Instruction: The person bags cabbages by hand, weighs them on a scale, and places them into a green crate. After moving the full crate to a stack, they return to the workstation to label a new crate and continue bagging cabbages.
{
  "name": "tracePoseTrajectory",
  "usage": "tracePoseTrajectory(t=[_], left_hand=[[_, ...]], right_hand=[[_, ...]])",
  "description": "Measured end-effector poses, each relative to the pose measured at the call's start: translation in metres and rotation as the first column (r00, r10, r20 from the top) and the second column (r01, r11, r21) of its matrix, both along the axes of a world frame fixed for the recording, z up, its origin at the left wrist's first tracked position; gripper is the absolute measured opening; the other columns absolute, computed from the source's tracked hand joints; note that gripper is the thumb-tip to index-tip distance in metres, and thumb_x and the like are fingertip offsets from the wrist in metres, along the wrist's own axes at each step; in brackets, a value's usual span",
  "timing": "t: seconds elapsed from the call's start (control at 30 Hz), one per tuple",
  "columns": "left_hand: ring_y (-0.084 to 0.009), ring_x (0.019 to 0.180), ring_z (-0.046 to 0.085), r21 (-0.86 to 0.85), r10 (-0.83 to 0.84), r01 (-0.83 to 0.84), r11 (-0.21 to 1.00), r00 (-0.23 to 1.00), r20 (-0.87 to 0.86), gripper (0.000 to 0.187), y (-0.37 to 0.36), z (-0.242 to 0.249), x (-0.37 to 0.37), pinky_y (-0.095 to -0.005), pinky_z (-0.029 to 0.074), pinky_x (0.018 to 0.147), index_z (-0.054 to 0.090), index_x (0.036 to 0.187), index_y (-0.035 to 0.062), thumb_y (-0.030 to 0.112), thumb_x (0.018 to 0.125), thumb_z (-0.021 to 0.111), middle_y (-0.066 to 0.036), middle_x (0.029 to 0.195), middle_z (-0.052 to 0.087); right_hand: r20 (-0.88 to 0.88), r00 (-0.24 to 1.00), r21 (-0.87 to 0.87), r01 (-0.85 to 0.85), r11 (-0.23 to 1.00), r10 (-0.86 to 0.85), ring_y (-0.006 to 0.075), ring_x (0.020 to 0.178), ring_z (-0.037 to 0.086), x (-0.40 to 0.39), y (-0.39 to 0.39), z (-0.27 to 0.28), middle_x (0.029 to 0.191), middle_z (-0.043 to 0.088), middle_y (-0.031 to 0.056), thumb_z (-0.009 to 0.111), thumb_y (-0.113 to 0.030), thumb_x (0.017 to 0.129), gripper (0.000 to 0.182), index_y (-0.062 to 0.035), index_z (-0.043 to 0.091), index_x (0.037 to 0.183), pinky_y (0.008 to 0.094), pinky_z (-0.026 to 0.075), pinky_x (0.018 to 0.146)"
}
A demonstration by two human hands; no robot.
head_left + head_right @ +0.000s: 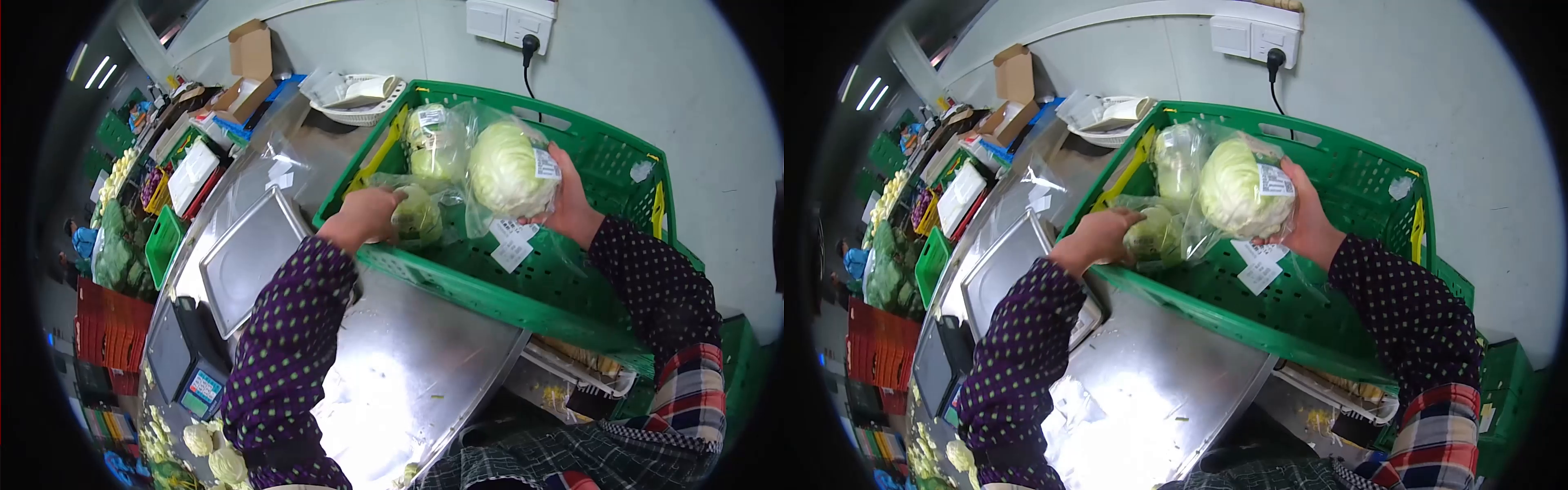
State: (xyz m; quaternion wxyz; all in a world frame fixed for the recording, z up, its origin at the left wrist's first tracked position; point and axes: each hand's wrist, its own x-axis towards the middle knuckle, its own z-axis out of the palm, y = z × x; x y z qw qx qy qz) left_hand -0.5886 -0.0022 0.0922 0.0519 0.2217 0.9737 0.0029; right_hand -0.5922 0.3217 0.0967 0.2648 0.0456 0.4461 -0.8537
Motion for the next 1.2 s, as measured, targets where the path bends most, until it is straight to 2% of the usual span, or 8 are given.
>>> tracePoseTrajectory(t=[0.2,0.37,0.43,0.6,0.73,0.8,1.0,1.2], left_hand=[[-0.0238,0.088,0.064,-0.344,-0.248,0.221,0.913,0.968,-0.036,0.045,0.012,-0.058,-0.065,-0.0354,0.054,0.070,0.058,0.106,0.0051,0.020,0.067,0.077,-0.013,0.096,0.063],[-0.0259,0.090,0.063,0.526,-0.299,0.203,0.826,0.949,0.103,0.026,-0.007,-0.109,-0.111,-0.0335,0.050,0.080,0.063,0.109,0.0048,0.016,0.088,0.052,-0.015,0.105,0.064],[-0.0258,0.093,0.063,0.018,-0.367,0.375,0.927,0.915,-0.169,0.028,-0.005,-0.077,-0.106,-0.0327,0.049,0.085,0.062,0.112,0.0059,0.014,0.088,0.051,-0.014,0.111,0.063],[-0.0282,0.092,0.064,0.548,0.147,-0.340,0.764,0.919,0.365,0.036,-0.009,-0.071,-0.119,-0.0338,0.049,0.084,0.062,0.116,0.0046,0.015,0.081,0.059,-0.016,0.108,0.065],[-0.0252,0.086,0.066,0.867,0.258,-0.202,0.456,0.962,0.088,0.049,0.010,-0.035,-0.090,-0.0347,0.050,0.080,0.062,0.118,0.0083,0.028,0.075,0.075,-0.013,0.105,0.067],[-0.0287,0.088,0.065,0.710,0.272,-0.285,0.644,0.953,0.136,0.060,0.022,-0.022,-0.060,-0.0351,0.051,0.078,0.063,0.115,0.0053,0.046,0.073,0.073,-0.016,0.104,0.066],[-0.0273,0.088,0.066,0.081,0.308,-0.297,0.951,0.928,-0.209,0.084,0.042,0.001,-0.026,-0.0378,0.052,0.076,0.068,0.102,0.0084,0.080,0.060,0.058,-0.014,0.092,0.065],[-0.0304,0.111,0.057,0.044,0.340,-0.386,0.921,0.855,0.391,0.114,0.035,0.005,-0.035,-0.0372,0.044,0.094,0.044,0.135,0.0100,0.075,0.045,0.071,-0.020,0.118,0.059]], right_hand=[[0.102,0.977,-0.098,-0.175,0.980,0.185,0.0287,0.096,0.063,0.003,-0.014,-0.023,0.113,0.063,0.0110,0.038,-0.067,0.084,0.068,-0.0139,0.052,0.124,0.0462,0.055,0.065],[0.040,0.990,-0.016,-0.133,0.991,0.134,0.0229,0.117,0.051,0.030,-0.108,-0.075,0.131,0.051,0.0102,0.046,-0.053,0.090,0.063,-0.0082,0.043,0.133,0.0391,0.041,0.095],[0.003,0.986,-0.014,-0.166,0.986,0.166,0.0167,0.121,0.045,0.028,-0.121,-0.073,0.131,0.051,0.0085,0.050,-0.046,0.092,0.061,-0.0035,0.041,0.135,0.0286,0.031,0.104],[-0.189,0.893,0.375,-0.319,0.870,0.408,0.0181,0.120,0.046,0.024,-0.124,-0.075,0.127,0.052,0.0110,0.053,-0.050,0.089,0.063,-0.0022,0.046,0.131,0.0303,0.033,0.102],[-0.100,0.815,0.610,-0.402,0.683,0.570,0.0175,0.090,0.063,0.003,-0.114,-0.058,0.099,0.064,0.0126,0.062,-0.059,0.079,0.067,0.0023,0.059,0.107,0.0289,0.051,0.076],[0.262,0.532,0.822,-0.560,0.103,0.805,0.0172,0.064,0.066,-0.027,-0.088,-0.028,0.079,0.065,0.0134,0.064,-0.063,0.074,0.070,0.0039,0.063,0.091,0.0254,0.051,0.051],[-0.262,0.899,0.889,0.084,0.450,0.351,0.0249,0.097,0.063,-0.137,-0.073,-0.036,0.107,0.061,0.0229,0.072,-0.053,0.071,0.080,0.0094,0.052,0.117,0.0313,0.051,0.079],[-0.480,0.877,0.567,0.316,0.761,-0.006,0.0302,0.118,0.049,-0.208,-0.124,-0.142,0.127,0.047,0.0246,0.085,-0.025,0.062,0.107,0.0114,0.017,0.136,0.0334,0.039,0.101]])
